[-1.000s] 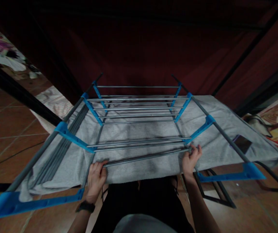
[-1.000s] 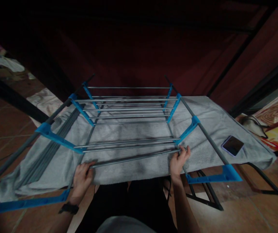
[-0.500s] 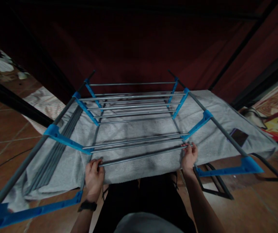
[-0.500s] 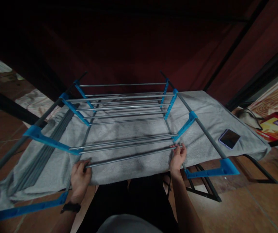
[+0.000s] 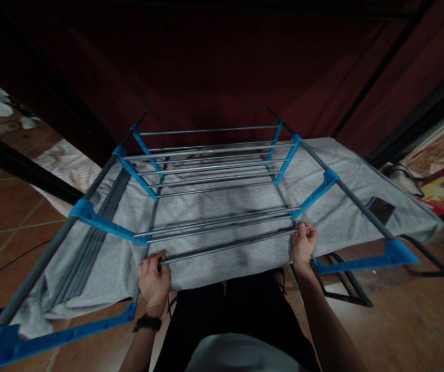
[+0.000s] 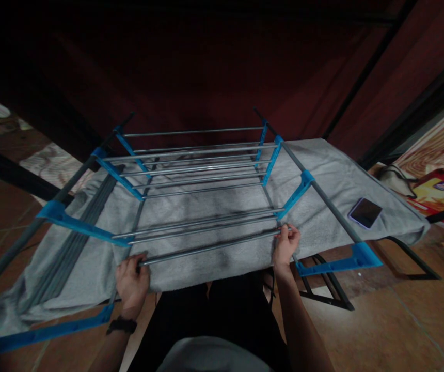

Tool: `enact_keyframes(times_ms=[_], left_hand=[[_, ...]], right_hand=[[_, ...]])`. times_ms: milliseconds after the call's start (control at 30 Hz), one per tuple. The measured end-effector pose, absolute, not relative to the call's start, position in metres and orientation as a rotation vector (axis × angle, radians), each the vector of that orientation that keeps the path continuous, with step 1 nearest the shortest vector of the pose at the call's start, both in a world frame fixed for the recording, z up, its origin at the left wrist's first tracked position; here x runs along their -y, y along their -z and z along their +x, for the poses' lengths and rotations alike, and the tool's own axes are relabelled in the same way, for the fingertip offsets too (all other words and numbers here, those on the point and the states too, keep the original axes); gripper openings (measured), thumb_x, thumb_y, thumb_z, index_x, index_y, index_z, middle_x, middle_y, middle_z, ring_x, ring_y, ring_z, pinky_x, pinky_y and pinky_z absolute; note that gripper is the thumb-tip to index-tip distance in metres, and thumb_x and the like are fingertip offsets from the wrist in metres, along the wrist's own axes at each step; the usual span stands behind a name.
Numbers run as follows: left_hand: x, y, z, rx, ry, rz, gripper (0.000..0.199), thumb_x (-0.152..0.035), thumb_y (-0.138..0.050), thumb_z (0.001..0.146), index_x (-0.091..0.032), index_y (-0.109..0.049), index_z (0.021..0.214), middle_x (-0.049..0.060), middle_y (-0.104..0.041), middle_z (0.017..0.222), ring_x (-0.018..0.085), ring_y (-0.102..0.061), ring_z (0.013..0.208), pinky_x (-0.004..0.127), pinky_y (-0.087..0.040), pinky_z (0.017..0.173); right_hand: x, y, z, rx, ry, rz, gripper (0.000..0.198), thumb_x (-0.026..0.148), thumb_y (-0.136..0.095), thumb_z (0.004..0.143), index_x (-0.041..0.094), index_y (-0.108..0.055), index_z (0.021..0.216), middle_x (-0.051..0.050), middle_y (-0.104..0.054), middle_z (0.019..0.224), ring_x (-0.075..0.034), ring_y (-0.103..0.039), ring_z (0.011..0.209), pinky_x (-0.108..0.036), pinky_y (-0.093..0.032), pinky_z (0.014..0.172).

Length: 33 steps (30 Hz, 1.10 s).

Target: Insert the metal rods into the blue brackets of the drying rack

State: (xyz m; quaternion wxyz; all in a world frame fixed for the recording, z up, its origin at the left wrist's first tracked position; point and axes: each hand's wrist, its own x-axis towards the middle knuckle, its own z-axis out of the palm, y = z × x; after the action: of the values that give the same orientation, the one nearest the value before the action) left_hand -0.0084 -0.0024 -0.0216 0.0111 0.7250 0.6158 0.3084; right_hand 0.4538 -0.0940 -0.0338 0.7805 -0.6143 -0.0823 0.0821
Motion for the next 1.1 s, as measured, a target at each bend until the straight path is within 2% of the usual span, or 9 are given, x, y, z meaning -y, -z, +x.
enact_keyframes(times_ms=[100,300,467,700,833,1000,1100], left_hand=[[0.0031,0.0224,-0.0079,-1.928,-0.948,2.269,0.026,-0.023,-0.045,0.086,-0.019,-0.064,0.105,0.011,-0.064,0.101,0.029,-0.055,0.1,0.045,-0.045,0.092],[0.0045,0.0239,-0.0094,-1.904,-0.949,2.282,0.027,-0.022,-0.045,0.086,-0.02,-0.063,0.106,0.009,-0.065,0.099,0.029,-0.055,0.097,0.045,-0.043,0.093],[0.0037,0.0252,-0.011,-1.874,-0.99,2.274,0.028,-0.024,-0.045,0.087,-0.019,-0.064,0.107,0.01,-0.065,0.1,0.029,-0.056,0.098,0.046,-0.043,0.093],[0.005,0.0205,-0.006,-1.893,-1.134,2.191,0.028,-0.03,-0.047,0.089,-0.018,-0.067,0.107,0.014,-0.06,0.113,0.031,-0.054,0.111,0.049,-0.044,0.1],[0.0058,0.021,-0.0073,-1.866,-1.103,2.208,0.03,-0.029,-0.047,0.089,-0.017,-0.066,0.108,0.015,-0.059,0.113,0.031,-0.054,0.112,0.049,-0.045,0.1],[0.0047,0.0255,-0.0114,-1.862,-0.983,2.241,0.028,-0.025,-0.044,0.087,-0.019,-0.065,0.105,0.011,-0.062,0.099,0.03,-0.057,0.101,0.047,-0.048,0.094],[0.0041,0.0267,-0.0109,-1.872,-1.018,2.233,0.028,-0.026,-0.045,0.087,-0.02,-0.065,0.105,0.011,-0.062,0.101,0.03,-0.057,0.103,0.046,-0.047,0.096]], right_hand=[[0.0937,0.0328,0.4539,0.176,-0.179,-1.317,0.039,0.052,-0.073,0.075,0.026,-0.056,0.098,0.008,-0.054,0.077,-0.008,-0.051,0.063,-0.021,-0.046,0.058],[0.0936,0.0337,0.4544,0.203,-0.216,-1.302,0.037,0.05,-0.071,0.078,0.025,-0.055,0.101,0.005,-0.062,0.083,-0.011,-0.06,0.073,-0.022,-0.046,0.061],[0.0959,0.032,0.4543,0.214,-0.306,-1.24,0.035,0.045,-0.068,0.079,0.023,-0.055,0.103,0.003,-0.067,0.085,-0.011,-0.063,0.072,-0.022,-0.045,0.062],[0.0966,0.0273,0.453,0.197,-0.339,-1.178,0.034,0.039,-0.068,0.077,0.023,-0.055,0.104,0.001,-0.07,0.093,-0.011,-0.065,0.071,-0.023,-0.045,0.062],[0.0956,0.0274,0.4531,0.177,-0.345,-1.185,0.037,0.039,-0.068,0.077,0.025,-0.054,0.109,0.003,-0.07,0.089,-0.011,-0.065,0.072,-0.02,-0.045,0.06],[0.0951,0.0299,0.4549,0.198,-0.345,-1.205,0.039,0.04,-0.068,0.078,0.027,-0.053,0.111,0.006,-0.068,0.079,-0.013,-0.066,0.074,-0.02,-0.047,0.059],[0.0954,0.031,0.4553,0.21,-0.335,-1.204,0.04,0.043,-0.07,0.077,0.027,-0.053,0.11,0.006,-0.067,0.078,-0.013,-0.066,0.074,-0.021,-0.049,0.06]])
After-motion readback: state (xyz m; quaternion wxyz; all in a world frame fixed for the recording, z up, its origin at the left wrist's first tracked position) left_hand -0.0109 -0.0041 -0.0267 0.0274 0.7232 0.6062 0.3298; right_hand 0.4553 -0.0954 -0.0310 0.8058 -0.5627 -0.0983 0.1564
